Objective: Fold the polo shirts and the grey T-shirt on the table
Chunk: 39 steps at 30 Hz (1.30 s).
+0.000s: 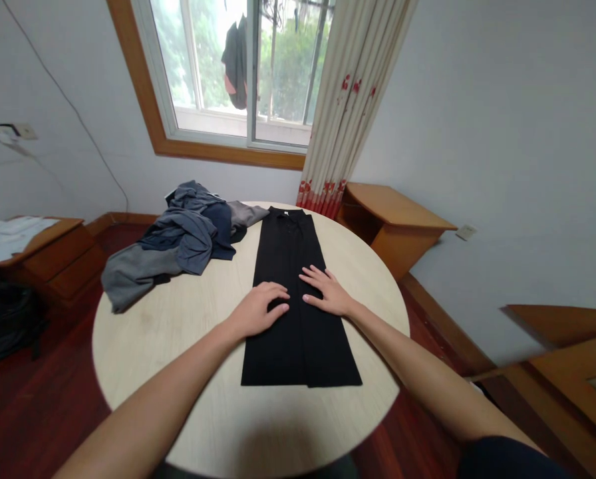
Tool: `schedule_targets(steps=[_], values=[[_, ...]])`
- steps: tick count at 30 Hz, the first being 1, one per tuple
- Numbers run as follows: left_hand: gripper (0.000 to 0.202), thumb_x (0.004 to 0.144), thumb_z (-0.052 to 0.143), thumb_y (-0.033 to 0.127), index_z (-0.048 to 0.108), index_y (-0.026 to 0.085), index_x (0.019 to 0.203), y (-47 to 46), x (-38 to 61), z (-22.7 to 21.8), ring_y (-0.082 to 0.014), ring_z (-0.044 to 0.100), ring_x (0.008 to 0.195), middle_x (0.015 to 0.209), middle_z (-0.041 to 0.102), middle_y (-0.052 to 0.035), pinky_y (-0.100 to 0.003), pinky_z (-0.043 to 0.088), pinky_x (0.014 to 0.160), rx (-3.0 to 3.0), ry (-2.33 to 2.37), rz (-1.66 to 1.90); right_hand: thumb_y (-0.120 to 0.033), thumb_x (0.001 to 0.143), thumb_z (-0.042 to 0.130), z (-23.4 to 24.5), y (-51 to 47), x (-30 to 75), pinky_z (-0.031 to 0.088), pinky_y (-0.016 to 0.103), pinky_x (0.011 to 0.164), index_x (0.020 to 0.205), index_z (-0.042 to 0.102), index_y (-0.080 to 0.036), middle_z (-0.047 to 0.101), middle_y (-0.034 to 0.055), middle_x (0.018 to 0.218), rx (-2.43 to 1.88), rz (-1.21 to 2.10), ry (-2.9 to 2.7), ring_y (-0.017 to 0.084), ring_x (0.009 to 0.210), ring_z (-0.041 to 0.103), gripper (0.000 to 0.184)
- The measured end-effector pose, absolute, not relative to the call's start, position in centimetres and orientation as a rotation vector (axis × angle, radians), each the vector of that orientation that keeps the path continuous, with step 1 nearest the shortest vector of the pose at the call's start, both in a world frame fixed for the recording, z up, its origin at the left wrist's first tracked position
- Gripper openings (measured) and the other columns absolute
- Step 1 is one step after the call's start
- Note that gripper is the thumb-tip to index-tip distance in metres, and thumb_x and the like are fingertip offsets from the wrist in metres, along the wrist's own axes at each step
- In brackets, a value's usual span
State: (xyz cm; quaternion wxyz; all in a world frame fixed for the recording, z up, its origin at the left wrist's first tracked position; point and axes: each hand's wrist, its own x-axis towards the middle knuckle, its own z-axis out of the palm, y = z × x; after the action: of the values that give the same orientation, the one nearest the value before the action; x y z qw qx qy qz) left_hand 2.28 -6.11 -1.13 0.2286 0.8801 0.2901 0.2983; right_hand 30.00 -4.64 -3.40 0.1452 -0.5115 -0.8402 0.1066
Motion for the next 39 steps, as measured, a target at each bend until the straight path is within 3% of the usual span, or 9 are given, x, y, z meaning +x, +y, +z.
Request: schedule_targets(steps=[11,17,22,28,31,34,35,37,39], values=[[0.023,0.092,0.057,0.027,0.073,0.017,0.106,-4.5,1.0,-1.6,-0.0249,0.062,0.118,0.124,0.069,-0.0118,-0.042,0.047,0.108,2.479,0.922,0.692,-0.057,0.092,0.061,-2.5,-16.4,28.1,0.008,0.066,0.123,0.152,0.043,-0.04,0.035,0.0036,0.162,-1.179,0.552,-2.472,0.033,0.152,0.027,0.065],[0.034,0.086,0.044,0.012,0.074,0.017,0.1,-2.7,-2.0,-1.6,-0.022,0.067,0.108,0.114,0.073,-0.0082,-0.037,0.05,0.103,2.417,1.086,0.687,-0.048,0.099,0.046,-4.4,-12.5,32.2,0.029,0.057,0.121,0.143,0.058,-0.032,0.051,0.0075,0.153,-1.388,0.46,-1.964,0.028,0.146,0.041,0.048],[0.033,0.078,0.055,0.011,0.076,0.019,0.101,-2.9,-3.3,-0.7,-0.0269,0.059,0.125,0.133,0.066,-0.0085,-0.044,0.044,0.112,2.556,1.067,0.509,-0.036,0.094,0.049,-5.3,-8.8,35.0,0.035,0.055,0.117,0.125,0.073,-0.025,0.058,0.0122,0.144,-1.419,0.365,-2.019,0.029,0.136,0.052,0.04],[0.062,0.069,0.052,-0.002,0.071,0.023,0.123,-5.8,-2.0,1.2,-0.0246,0.049,0.14,0.149,0.056,-0.0062,-0.047,0.033,0.121,2.682,0.832,0.128,-0.048,0.085,0.07,-3.6,-10.4,35.5,0.027,0.063,0.116,0.112,0.078,-0.027,0.047,0.0126,0.155,-1.216,0.616,-2.301,0.038,0.146,0.036,0.035],[0.066,0.071,0.047,-0.004,0.07,0.023,0.127,-7.4,-1.7,1.3,-0.0239,0.046,0.142,0.149,0.055,-0.0049,-0.048,0.03,0.122,2.691,0.772,0.051,-0.045,0.086,0.072,-2.9,-12.5,34.8,0.017,0.066,0.118,0.103,0.08,-0.029,0.057,0.0112,0.147,-1.211,0.658,-2.322,0.037,0.146,0.037,0.025],[0.067,0.073,0.046,-0.004,0.07,0.025,0.128,-9.5,-1.8,1.4,-0.0253,0.047,0.142,0.146,0.057,-0.0032,-0.05,0.03,0.122,2.664,0.729,0.045,-0.04,0.09,0.068,-2.0,-14.8,34.1,0.008,0.068,0.119,0.093,0.081,-0.028,0.069,0.0102,0.129,-1.201,0.714,-2.317,0.034,0.139,0.048,0.018],[0.067,0.073,0.047,-0.004,0.07,0.025,0.129,-10.3,-2.0,1.7,-0.0254,0.048,0.141,0.144,0.058,-0.0026,-0.05,0.032,0.121,2.64,0.705,0.04,-0.041,0.09,0.068,-1.4,-15.6,33.8,0.012,0.067,0.12,0.093,0.08,-0.027,0.072,0.0105,0.122,-1.16,0.775,-2.32,0.033,0.134,0.054,0.019],[0.065,0.076,0.046,-0.003,0.07,0.026,0.129,-12.1,-2.4,2.8,-0.0242,0.053,0.137,0.14,0.062,-0.0019,-0.044,0.038,0.119,2.557,0.614,0.029,-0.045,0.092,0.066,0.3,-17.1,33.6,0.03,0.06,0.115,0.095,0.08,-0.024,0.076,0.0122,0.111,-1.015,0.982,-2.306,0.03,0.122,0.064,0.025],[0.059,0.081,0.045,-0.001,0.071,0.025,0.127,-13.6,-2.7,4.8,-0.0216,0.06,0.129,0.134,0.067,-0.0015,-0.036,0.044,0.113,2.42,0.477,0.031,-0.048,0.094,0.063,2.6,-18.1,33.4,0.049,0.048,0.101,0.098,0.079,-0.02,0.077,0.0144,0.104,-0.855,1.227,-2.251,0.026,0.108,0.07,0.033]])
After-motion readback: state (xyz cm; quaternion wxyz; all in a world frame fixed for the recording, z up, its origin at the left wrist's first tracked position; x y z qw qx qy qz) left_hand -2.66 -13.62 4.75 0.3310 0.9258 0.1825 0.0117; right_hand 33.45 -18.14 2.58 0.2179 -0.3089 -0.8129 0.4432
